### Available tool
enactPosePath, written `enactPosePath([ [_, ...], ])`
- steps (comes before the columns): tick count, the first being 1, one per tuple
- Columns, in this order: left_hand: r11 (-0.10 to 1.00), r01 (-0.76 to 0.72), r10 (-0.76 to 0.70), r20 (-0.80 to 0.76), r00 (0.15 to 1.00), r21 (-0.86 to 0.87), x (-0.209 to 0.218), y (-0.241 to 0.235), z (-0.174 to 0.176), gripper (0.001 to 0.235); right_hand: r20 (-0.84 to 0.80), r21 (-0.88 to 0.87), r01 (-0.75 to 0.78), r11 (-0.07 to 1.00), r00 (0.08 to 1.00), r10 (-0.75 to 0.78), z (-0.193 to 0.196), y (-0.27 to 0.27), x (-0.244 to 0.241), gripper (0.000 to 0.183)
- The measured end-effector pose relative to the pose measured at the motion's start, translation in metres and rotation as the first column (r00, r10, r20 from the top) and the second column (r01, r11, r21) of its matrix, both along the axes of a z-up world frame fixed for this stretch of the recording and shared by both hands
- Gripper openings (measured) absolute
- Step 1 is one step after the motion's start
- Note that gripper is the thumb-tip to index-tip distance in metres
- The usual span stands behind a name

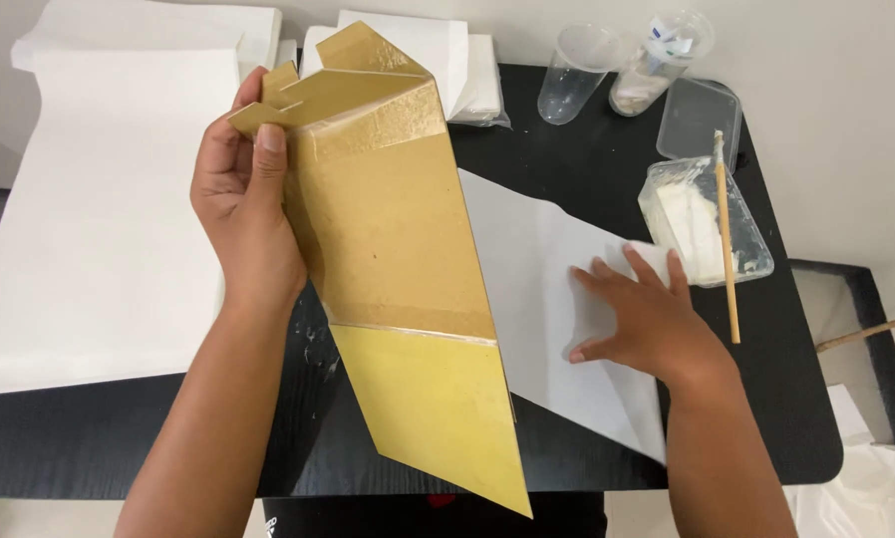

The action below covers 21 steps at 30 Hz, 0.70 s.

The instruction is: Folding paper around a template and applying glue with a brush to assemble a paper bag

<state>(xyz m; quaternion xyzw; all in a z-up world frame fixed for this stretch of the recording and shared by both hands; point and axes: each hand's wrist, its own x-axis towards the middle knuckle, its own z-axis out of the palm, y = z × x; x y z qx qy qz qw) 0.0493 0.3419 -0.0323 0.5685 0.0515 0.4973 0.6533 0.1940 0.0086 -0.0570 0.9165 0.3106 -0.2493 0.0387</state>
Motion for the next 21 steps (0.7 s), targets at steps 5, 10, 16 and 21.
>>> enactPosePath([
  [5,1.000,0.012,-0.012,-0.038,0.999,0.002,0.001,0.000,0.001,0.024,0.008,0.034,-0.106,0.994,0.994,0.106,-0.023,0.015,0.011,0.109],
  [10,0.998,0.056,-0.055,-0.157,0.986,0.003,0.005,-0.009,0.009,0.018,0.194,0.160,-0.340,0.927,0.931,0.308,-0.067,0.035,0.043,0.097],
  [16,0.993,0.111,-0.116,-0.122,0.986,-0.040,0.014,-0.023,0.020,0.020,0.119,0.612,-0.405,0.680,0.897,0.426,-0.081,0.045,0.046,0.049],
  [21,0.956,0.244,-0.256,-0.056,0.965,-0.163,0.025,-0.013,0.002,0.030,0.223,0.555,-0.467,0.689,0.881,0.418,-0.094,0.057,0.040,0.048],
])
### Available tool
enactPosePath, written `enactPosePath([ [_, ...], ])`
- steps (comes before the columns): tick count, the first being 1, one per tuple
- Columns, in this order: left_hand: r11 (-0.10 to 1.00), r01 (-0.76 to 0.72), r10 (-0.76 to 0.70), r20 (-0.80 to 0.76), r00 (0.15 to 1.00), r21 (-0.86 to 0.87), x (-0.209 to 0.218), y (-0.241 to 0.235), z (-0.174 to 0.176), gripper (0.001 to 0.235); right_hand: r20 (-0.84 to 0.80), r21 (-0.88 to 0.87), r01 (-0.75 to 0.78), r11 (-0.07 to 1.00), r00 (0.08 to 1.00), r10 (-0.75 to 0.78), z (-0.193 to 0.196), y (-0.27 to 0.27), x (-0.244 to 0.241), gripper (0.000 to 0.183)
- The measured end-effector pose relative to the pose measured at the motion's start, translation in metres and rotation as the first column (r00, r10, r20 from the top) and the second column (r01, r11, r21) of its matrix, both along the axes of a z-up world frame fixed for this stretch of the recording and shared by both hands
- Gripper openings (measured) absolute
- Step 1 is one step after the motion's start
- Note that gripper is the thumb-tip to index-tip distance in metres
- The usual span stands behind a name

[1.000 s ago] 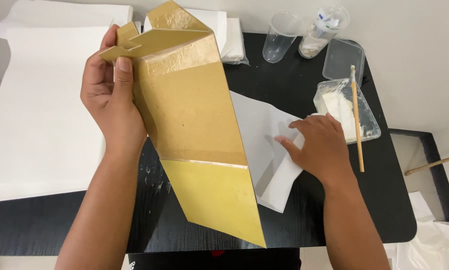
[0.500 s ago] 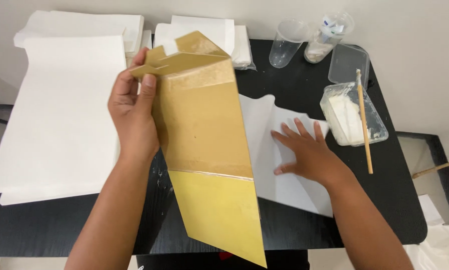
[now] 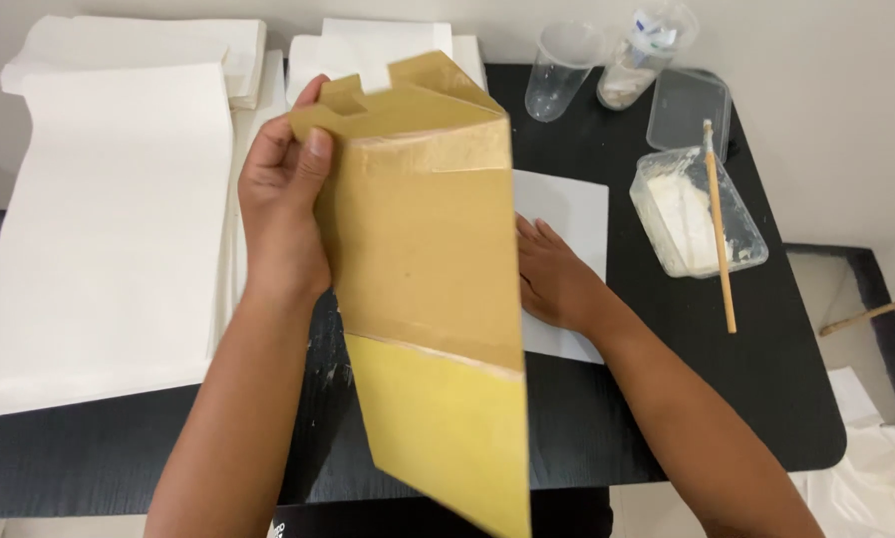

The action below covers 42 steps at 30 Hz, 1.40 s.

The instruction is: Folding paper around a template and applying glue with a brush to assemble a paper bag

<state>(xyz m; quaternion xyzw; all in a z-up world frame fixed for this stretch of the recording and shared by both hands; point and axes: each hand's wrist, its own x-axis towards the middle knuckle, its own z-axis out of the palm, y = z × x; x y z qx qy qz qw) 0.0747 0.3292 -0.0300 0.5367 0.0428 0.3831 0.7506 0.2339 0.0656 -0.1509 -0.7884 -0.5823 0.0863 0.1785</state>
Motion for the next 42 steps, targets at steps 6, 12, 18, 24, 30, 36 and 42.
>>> enactPosePath([
  [6,0.966,0.204,-0.185,0.130,0.974,-0.156,0.003,0.006,0.002,0.024,0.024,-0.050,0.070,0.996,0.997,-0.069,0.022,0.003,0.009,0.058],
  [12,0.968,0.162,-0.138,0.133,0.981,-0.190,0.007,0.010,0.000,0.024,-0.067,-0.047,0.170,0.984,0.983,-0.173,0.025,-0.011,0.019,0.053],
  [18,0.979,0.154,-0.145,0.083,0.986,-0.130,0.013,-0.005,0.001,0.023,-0.060,0.074,-0.011,0.997,0.998,0.015,0.016,-0.006,0.008,0.052],
  [24,0.980,0.134,-0.137,-0.009,0.991,-0.144,0.016,-0.013,0.003,0.028,-0.096,0.090,-0.063,0.994,0.993,0.071,0.021,-0.005,0.009,0.050],
  [30,0.981,0.119,-0.129,-0.056,0.990,-0.155,0.025,-0.021,-0.007,0.031,-0.208,0.179,0.167,0.970,0.970,-0.128,0.036,-0.006,0.003,0.046],
  [36,0.996,-0.080,0.073,-0.200,0.977,-0.028,0.040,-0.032,-0.022,0.022,-0.780,0.481,0.414,0.773,0.604,0.163,0.047,-0.009,-0.022,0.070],
  [42,0.950,-0.143,0.211,-0.230,0.950,0.279,0.063,-0.026,-0.042,0.014,-0.940,0.216,0.596,0.773,0.341,0.000,0.078,-0.004,-0.045,0.058],
])
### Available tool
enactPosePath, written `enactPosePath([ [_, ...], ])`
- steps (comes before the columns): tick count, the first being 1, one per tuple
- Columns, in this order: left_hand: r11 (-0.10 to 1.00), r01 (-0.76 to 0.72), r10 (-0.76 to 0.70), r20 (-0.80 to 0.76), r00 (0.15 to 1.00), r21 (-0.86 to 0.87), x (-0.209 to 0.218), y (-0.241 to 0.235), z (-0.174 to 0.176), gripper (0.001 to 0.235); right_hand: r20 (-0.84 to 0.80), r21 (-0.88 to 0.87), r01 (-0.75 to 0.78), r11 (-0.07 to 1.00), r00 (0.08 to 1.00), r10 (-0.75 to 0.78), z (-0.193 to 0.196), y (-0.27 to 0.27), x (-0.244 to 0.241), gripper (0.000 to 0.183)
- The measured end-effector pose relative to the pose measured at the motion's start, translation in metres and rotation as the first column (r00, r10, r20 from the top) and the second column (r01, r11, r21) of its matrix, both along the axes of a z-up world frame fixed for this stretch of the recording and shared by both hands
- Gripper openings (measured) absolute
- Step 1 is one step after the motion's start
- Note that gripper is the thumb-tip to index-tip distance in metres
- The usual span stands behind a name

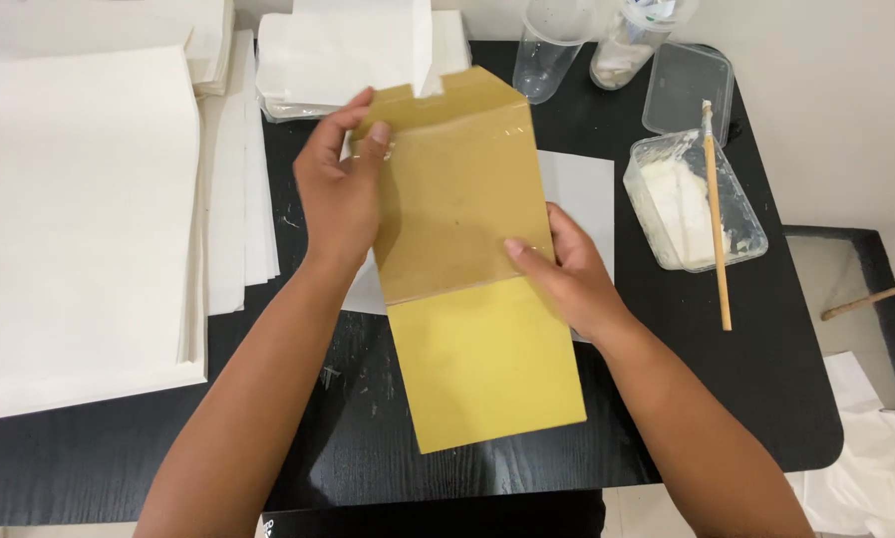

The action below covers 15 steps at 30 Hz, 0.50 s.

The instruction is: Folding paper around a template and applying glue with a brush to assemble a paper bag

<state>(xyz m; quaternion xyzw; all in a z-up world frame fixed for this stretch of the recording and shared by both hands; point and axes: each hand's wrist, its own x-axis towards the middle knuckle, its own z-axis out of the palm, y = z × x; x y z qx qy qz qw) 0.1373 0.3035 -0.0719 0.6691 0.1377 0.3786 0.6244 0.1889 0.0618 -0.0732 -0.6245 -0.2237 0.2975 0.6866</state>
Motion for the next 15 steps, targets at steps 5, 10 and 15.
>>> enactPosePath([
  [5,0.956,0.209,-0.145,-0.290,0.946,0.206,-0.001,0.024,-0.017,0.039,0.074,-0.006,0.156,0.988,0.985,-0.155,-0.029,-0.004,0.026,0.034],
  [10,0.499,0.460,0.239,-0.627,0.742,0.735,-0.006,0.060,-0.066,0.073,-0.093,-0.019,0.284,0.959,0.954,-0.285,-0.037,-0.001,0.041,0.043],
  [15,0.564,0.564,0.334,-0.791,0.513,0.603,-0.029,0.037,-0.038,0.091,-0.068,0.015,0.321,0.947,0.945,-0.320,-0.045,0.004,0.062,0.040],
])
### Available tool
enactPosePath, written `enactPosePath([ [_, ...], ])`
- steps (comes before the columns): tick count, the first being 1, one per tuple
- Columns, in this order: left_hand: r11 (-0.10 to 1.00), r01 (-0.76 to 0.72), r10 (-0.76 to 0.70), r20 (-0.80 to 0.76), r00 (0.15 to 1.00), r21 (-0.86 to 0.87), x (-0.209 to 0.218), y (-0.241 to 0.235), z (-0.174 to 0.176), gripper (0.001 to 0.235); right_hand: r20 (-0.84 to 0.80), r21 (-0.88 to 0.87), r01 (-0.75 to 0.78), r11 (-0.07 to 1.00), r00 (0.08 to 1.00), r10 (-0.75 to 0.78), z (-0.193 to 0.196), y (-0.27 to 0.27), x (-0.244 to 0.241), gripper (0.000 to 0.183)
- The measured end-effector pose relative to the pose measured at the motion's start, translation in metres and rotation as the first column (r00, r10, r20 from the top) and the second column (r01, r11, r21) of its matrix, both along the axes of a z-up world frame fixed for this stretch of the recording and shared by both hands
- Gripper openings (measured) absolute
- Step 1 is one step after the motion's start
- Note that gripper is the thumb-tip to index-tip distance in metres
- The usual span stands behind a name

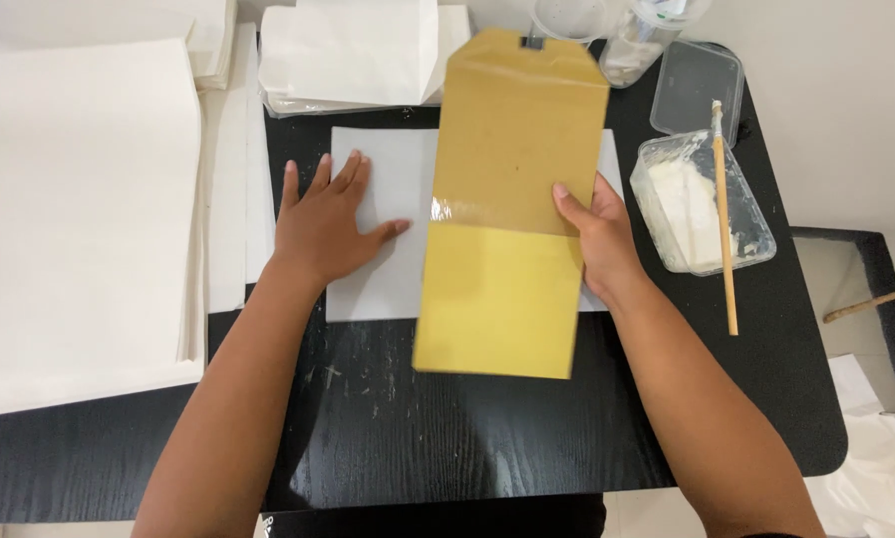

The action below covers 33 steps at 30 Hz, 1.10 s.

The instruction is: Folding paper around a template and applying glue with a brush to assemble a paper bag

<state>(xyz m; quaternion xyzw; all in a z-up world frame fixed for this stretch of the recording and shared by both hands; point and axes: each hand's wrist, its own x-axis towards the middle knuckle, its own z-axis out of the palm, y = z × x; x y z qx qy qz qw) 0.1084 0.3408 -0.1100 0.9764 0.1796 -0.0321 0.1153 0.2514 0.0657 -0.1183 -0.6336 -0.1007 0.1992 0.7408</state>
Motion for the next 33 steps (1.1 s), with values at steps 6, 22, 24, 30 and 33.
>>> enactPosePath([
  [6,0.999,-0.042,0.041,-0.019,0.999,-0.026,-0.012,0.012,0.003,0.092,0.014,-0.021,-0.049,0.999,0.999,0.049,0.015,0.006,-0.013,0.037],
  [22,0.998,0.057,-0.056,0.050,0.997,-0.023,-0.009,0.024,0.001,0.083,0.615,-0.615,0.037,0.788,0.647,0.450,-0.005,-0.012,-0.031,0.097],
  [24,0.998,0.048,-0.046,0.067,0.997,-0.037,-0.011,0.020,0.000,0.082,0.665,-0.651,0.135,0.747,0.577,0.475,-0.005,-0.020,-0.014,0.082],
  [30,0.998,0.030,-0.037,0.152,0.988,0.046,-0.017,0.023,-0.007,0.078,0.649,-0.732,0.202,0.650,0.497,0.576,-0.032,-0.022,0.013,0.051],
  [33,0.989,-0.004,-0.033,0.244,0.969,0.150,-0.008,0.021,-0.019,0.070,0.607,-0.763,0.180,0.621,0.528,0.594,-0.034,-0.018,0.018,0.049],
])
